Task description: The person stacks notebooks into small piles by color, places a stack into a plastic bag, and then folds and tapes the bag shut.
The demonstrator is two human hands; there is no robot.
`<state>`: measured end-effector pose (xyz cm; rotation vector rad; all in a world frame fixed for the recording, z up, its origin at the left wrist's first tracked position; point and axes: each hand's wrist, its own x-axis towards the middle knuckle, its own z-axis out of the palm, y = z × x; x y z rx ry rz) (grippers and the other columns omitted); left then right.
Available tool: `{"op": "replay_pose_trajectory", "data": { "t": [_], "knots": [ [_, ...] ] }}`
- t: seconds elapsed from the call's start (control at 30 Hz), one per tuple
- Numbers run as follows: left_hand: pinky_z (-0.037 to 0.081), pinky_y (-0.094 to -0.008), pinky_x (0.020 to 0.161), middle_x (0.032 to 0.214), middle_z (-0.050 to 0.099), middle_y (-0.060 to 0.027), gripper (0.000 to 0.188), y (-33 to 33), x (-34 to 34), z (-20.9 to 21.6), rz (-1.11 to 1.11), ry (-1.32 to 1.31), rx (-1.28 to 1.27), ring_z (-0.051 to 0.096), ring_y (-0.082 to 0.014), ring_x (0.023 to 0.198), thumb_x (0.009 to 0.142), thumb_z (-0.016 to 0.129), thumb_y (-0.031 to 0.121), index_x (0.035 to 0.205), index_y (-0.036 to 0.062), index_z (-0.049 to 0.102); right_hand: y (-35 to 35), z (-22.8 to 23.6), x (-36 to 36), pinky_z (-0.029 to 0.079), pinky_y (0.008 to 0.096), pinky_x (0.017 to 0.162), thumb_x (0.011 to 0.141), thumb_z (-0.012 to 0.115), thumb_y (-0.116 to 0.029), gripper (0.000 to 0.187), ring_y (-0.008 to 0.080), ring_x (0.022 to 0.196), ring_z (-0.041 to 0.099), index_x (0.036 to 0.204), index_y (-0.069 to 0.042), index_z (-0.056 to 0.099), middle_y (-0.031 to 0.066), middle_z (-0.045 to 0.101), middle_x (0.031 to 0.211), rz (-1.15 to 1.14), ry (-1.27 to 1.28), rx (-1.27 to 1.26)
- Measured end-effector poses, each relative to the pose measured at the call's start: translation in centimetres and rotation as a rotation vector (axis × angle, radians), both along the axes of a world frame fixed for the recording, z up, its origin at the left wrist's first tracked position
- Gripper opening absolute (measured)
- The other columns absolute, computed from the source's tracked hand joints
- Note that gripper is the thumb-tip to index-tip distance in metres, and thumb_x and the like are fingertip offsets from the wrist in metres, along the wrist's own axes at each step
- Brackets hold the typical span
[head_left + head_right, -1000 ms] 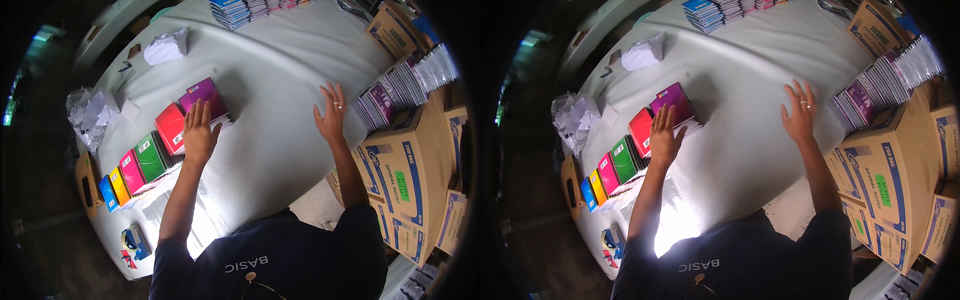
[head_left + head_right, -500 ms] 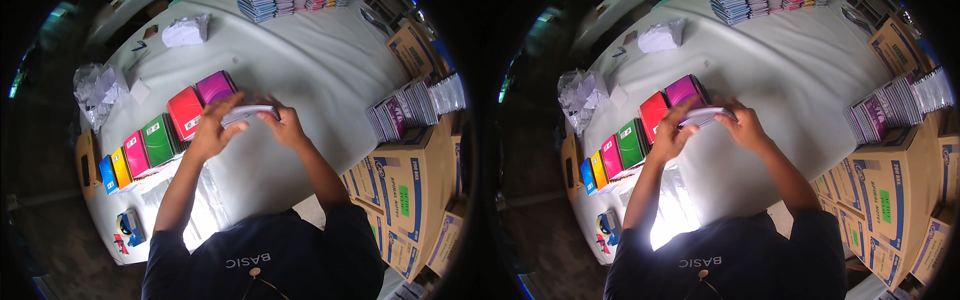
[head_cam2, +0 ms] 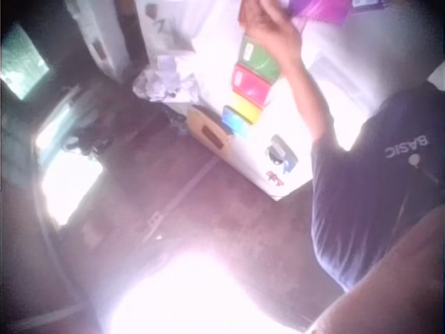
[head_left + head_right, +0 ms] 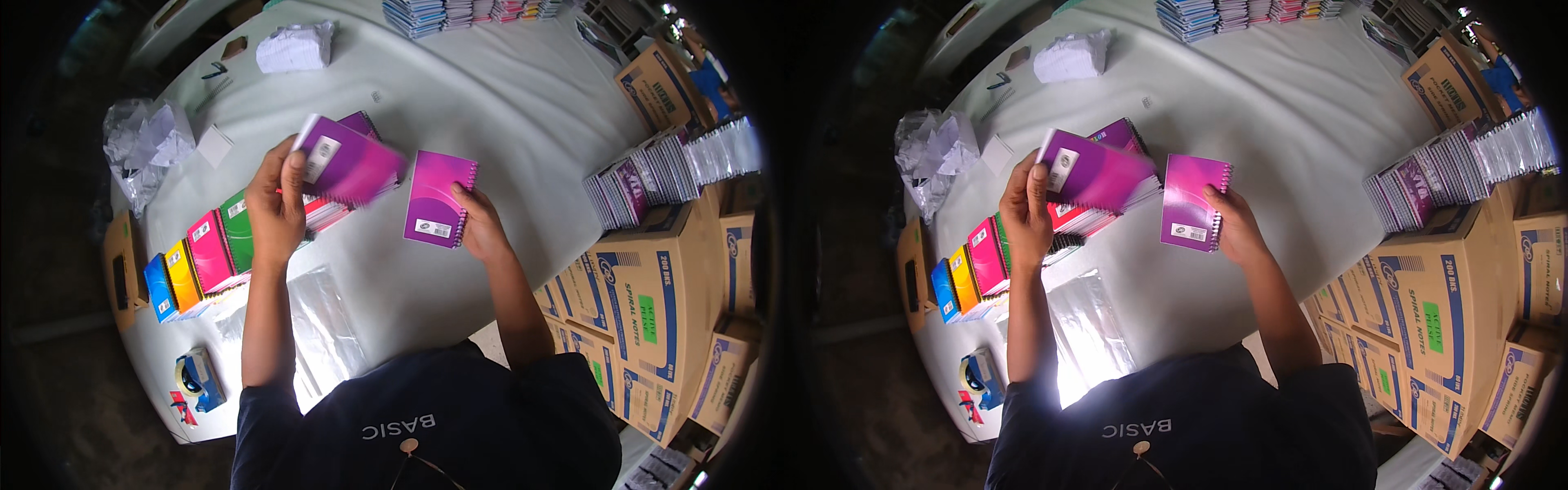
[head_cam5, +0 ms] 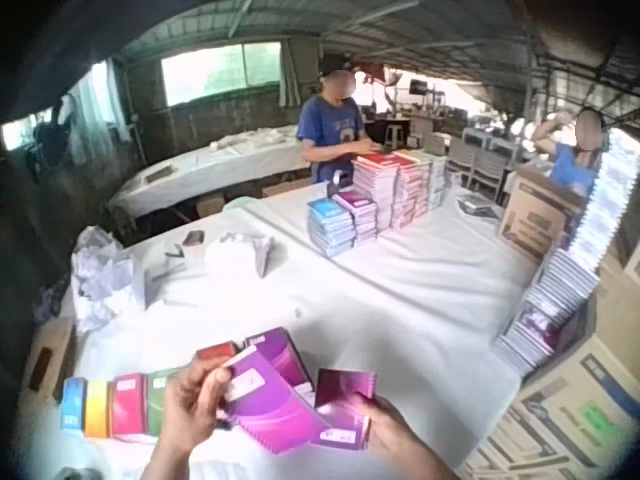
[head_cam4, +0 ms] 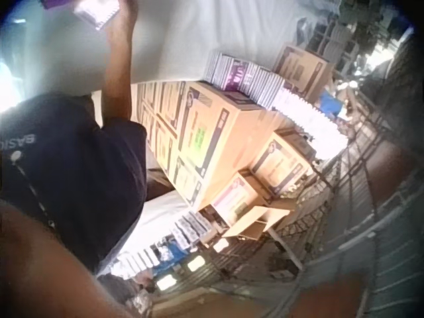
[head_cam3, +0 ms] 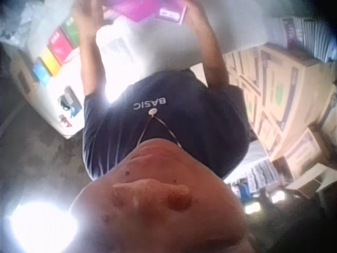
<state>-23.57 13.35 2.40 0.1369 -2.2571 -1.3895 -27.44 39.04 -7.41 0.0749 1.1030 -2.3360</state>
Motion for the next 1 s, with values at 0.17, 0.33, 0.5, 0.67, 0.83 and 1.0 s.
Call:
{"op": "replay_pose_trajectory", "data": {
  "t": [0.17,0.33,0.5,0.67,0.83,1.0],
  "knots": [
    [0.047,-0.0234,0.076,0.087,0.068,-0.0063,0.017,2.0,0.5,-0.2,-0.272,-0.269,0.055,0.059,-0.0094,0.083,0.085,0.067,0.012,0.098,0.0009,0.068,-3.2,0.3,1.7,0.048,0.0358,0.090,0.092,0.054,-0.036,0.049,0.0201,0.104,0.059,0.124,0.001,0.047,0.0112,0.059,0.115,0.250,-0.203,-0.202],
    [0.039,-0.0397,0.088,0.121,0.054,-0.0109,0.046,2.2,0.7,-3.6,0.002,-0.043,-0.736,0.053,-0.0271,0.107,0.078,0.071,0.029,0.117,0.0099,0.057,-4.6,-0.7,4.5,0.048,0.0342,0.090,0.087,0.060,-0.013,0.041,0.0193,0.102,0.059,0.124,-0.001,0.046,0.0100,0.058,0.113,0.342,-0.154,-0.106],
    [0.042,-0.0408,0.097,0.128,0.053,-0.0145,0.044,-2.9,2.8,-7.2,0.065,-0.131,-0.962,0.052,-0.0292,0.117,0.083,0.064,0.022,0.122,0.0056,0.055,-4.3,-1.5,5.0,0.048,0.0337,0.090,0.087,0.059,-0.012,0.041,0.0194,0.104,0.059,0.125,-0.001,0.046,0.0100,0.058,0.114,0.305,-0.242,-0.251],
    [0.052,-0.0356,0.085,0.112,0.063,-0.0133,0.031,-1.4,3.9,-1.6,0.106,-0.525,-0.442,0.062,-0.0248,0.102,0.085,0.060,0.011,0.116,0.0042,0.060,-4.1,-2.9,4.3,0.048,0.0337,0.090,0.090,0.057,-0.017,0.042,0.0190,0.104,0.058,0.126,-0.001,0.045,0.0098,0.058,0.114,0.266,-0.237,-0.211],
    [0.048,-0.0355,0.081,0.105,0.065,-0.0080,0.042,3.8,9.0,-3.0,-0.360,0.008,-0.712,0.062,-0.0213,0.091,0.072,0.073,0.029,0.107,0.0081,0.064,-5.9,-1.3,4.5,0.050,0.0317,0.084,0.090,0.059,-0.025,0.042,0.0173,0.101,0.059,0.122,-0.001,0.048,0.0098,0.059,0.112,0.269,-0.199,-0.262],
    [0.038,-0.0400,0.099,0.129,0.053,-0.0115,0.057,-0.8,5.9,-4.6,0.079,-0.131,-0.852,0.051,-0.0263,0.118,0.079,0.069,0.026,0.128,0.0045,0.049,-5.1,-1.8,4.8,0.053,0.0330,0.079,0.087,0.061,-0.020,0.041,0.0187,0.095,0.063,0.121,-0.001,0.049,0.0095,0.060,0.108,0.243,-0.161,-0.128]
  ]
}}
